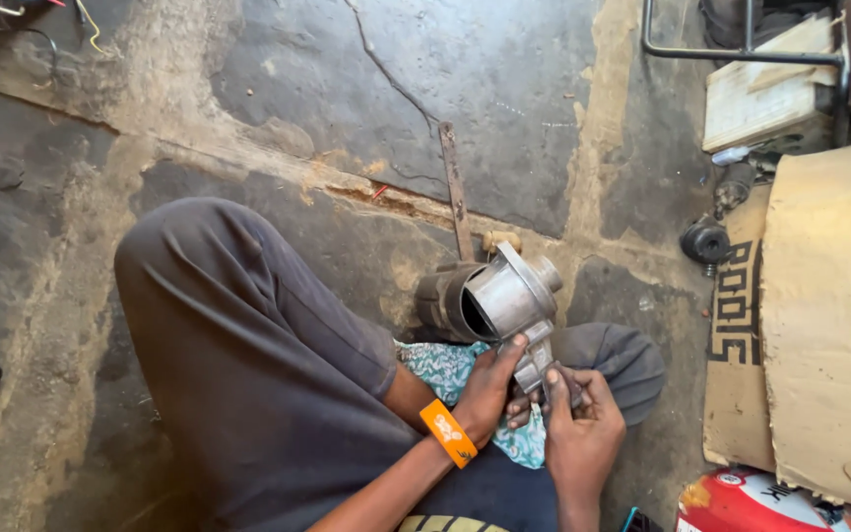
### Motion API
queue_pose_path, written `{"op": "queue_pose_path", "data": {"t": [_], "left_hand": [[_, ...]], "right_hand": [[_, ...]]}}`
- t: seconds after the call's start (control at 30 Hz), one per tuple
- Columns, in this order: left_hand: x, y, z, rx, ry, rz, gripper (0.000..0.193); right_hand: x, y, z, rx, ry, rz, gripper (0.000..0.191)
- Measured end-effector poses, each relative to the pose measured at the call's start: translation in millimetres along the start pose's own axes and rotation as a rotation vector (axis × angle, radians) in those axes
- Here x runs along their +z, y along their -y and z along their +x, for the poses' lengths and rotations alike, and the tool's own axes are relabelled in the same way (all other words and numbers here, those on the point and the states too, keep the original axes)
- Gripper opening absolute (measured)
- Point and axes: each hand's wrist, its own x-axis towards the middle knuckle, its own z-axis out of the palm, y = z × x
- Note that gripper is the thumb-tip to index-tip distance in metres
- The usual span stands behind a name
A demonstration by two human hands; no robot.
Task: The person sits on the floor holding a starter motor housing in their lap and scrapes its surface with a small hand tool. They reposition the housing repeatedly and tap a punch against it with a wooden mallet while continuing to scrape and clean the metal body.
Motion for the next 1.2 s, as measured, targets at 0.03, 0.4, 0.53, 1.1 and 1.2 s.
{"op": "queue_pose_path", "data": {"t": [0.03,0.4,0.53,1.1,1.2], "left_hand": [[0.4,-0.2,0.7,0.006,0.011,-0.010,0.048],[1.9,-2.3,-4.2,0.011,0.024,0.017,0.049],[-4.2,-4.8,-7.0,0.006,0.062,0.033,0.051],[-0.7,-13.6,-15.9,-0.149,0.062,0.000,0.056],[-0.5,-10.3,-14.8,-0.170,0.056,-0.033,0.059]], "right_hand": [[0.1,-4.4,1.4,0.009,-0.002,0.028,0.006],[8.6,-46.4,1.0,-0.086,-0.100,0.336,0.005],[10.9,-50.4,-7.9,-0.070,-0.096,0.267,0.006],[18.7,-48.7,-5.2,-0.069,-0.156,0.261,0.005],[18.9,-49.8,-1.3,-0.022,-0.160,0.313,0.007]]}}
